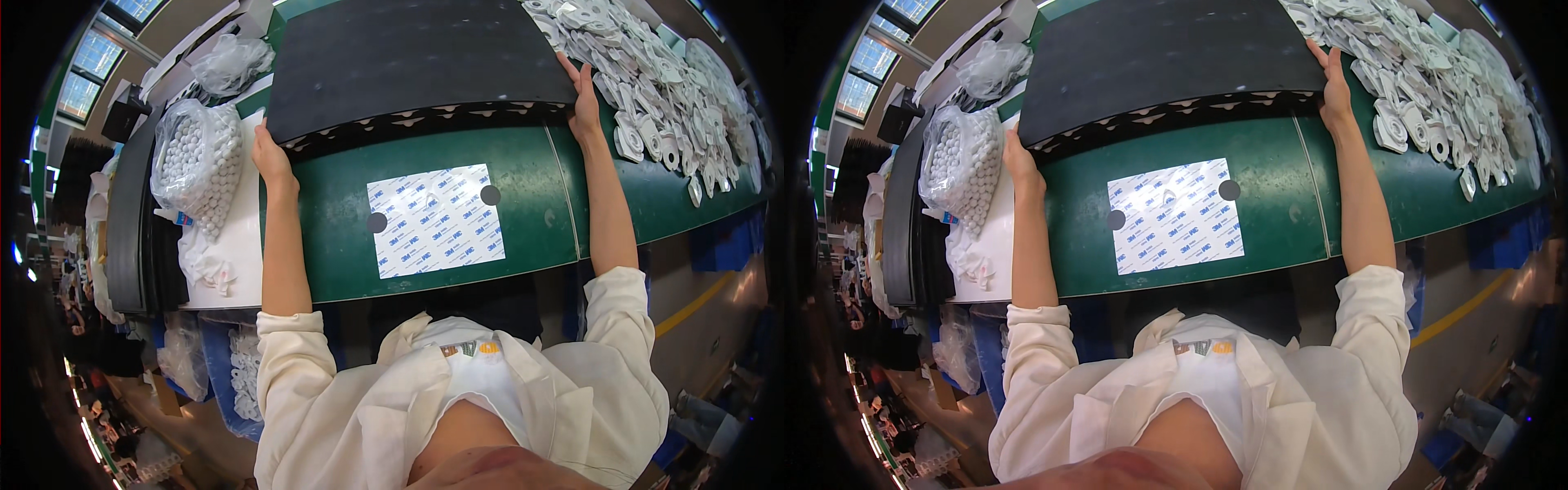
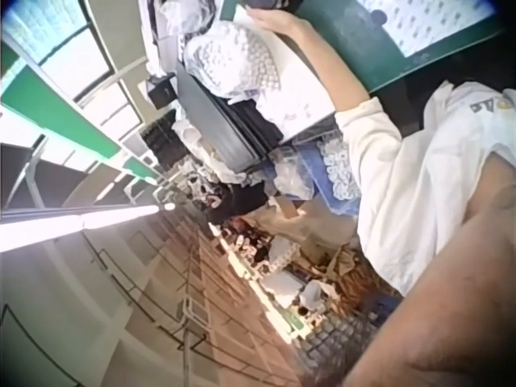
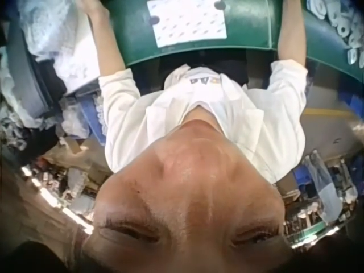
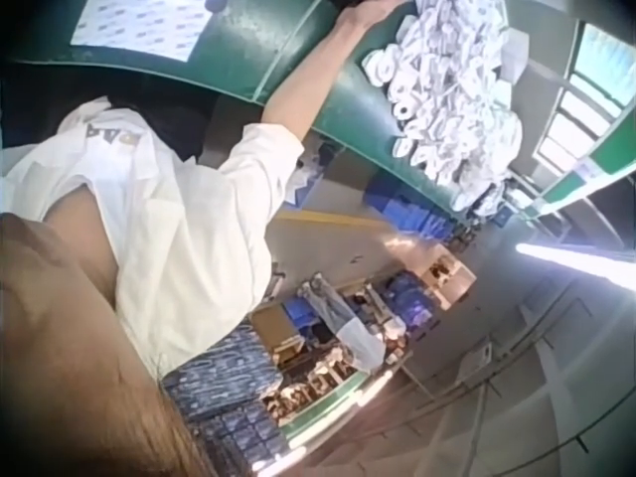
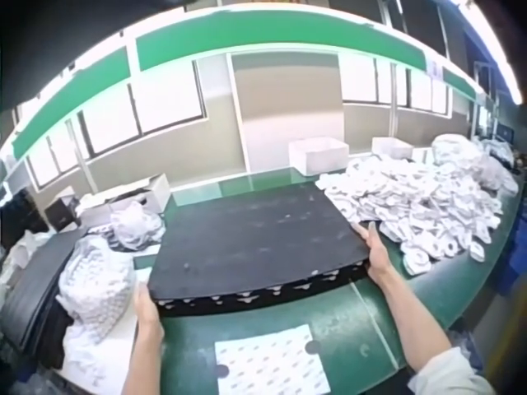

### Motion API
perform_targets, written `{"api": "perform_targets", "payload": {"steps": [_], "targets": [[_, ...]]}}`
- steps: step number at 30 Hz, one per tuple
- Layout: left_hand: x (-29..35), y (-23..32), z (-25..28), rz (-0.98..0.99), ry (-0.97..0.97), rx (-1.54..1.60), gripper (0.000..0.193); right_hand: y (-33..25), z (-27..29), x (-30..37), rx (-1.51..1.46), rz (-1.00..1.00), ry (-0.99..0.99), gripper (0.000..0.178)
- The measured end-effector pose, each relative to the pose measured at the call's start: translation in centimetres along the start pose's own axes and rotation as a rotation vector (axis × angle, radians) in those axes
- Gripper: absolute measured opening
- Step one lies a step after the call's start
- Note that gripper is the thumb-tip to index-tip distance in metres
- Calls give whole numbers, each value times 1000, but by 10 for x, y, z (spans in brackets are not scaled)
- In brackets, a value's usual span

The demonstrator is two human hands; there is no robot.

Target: Assembling small white plastic components and organizing them into a grid-structured tray on an assembly line.

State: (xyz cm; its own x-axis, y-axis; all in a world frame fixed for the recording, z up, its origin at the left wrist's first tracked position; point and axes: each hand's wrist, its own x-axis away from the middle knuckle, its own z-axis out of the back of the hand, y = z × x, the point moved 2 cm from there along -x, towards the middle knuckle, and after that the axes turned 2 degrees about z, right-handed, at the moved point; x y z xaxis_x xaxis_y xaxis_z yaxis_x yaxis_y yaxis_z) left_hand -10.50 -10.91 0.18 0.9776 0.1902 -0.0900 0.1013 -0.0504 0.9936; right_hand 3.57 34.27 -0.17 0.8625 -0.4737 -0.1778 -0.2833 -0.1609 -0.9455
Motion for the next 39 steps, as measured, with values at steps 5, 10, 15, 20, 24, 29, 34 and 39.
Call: {"api": "perform_targets", "payload": {"steps": [5,10,15,20,24,29,34,39], "targets": [[-3,-3,1,43,-3,36,48,-7,0,5,-75,30,20,67],[-8,-5,3,61,-43,26,48,-4,-2,6,-46,14,-12,68],[-9,-7,5,53,-61,58,47,-4,-3,5,-41,-3,1,68],[-8,-5,2,58,-43,54,47,-6,-3,5,-17,-2,9,68],[-7,-3,4,87,-46,86,48,-9,6,4,38,43,62,65],[-14,0,7,-142,58,-15,46,-22,47,0,462,327,391,44],[13,56,6,-833,235,-341,33,-37,111,41,1388,513,705,39],[-32,78,73,-988,534,-607,29,-32,133,75,1724,163,637,44]]}}
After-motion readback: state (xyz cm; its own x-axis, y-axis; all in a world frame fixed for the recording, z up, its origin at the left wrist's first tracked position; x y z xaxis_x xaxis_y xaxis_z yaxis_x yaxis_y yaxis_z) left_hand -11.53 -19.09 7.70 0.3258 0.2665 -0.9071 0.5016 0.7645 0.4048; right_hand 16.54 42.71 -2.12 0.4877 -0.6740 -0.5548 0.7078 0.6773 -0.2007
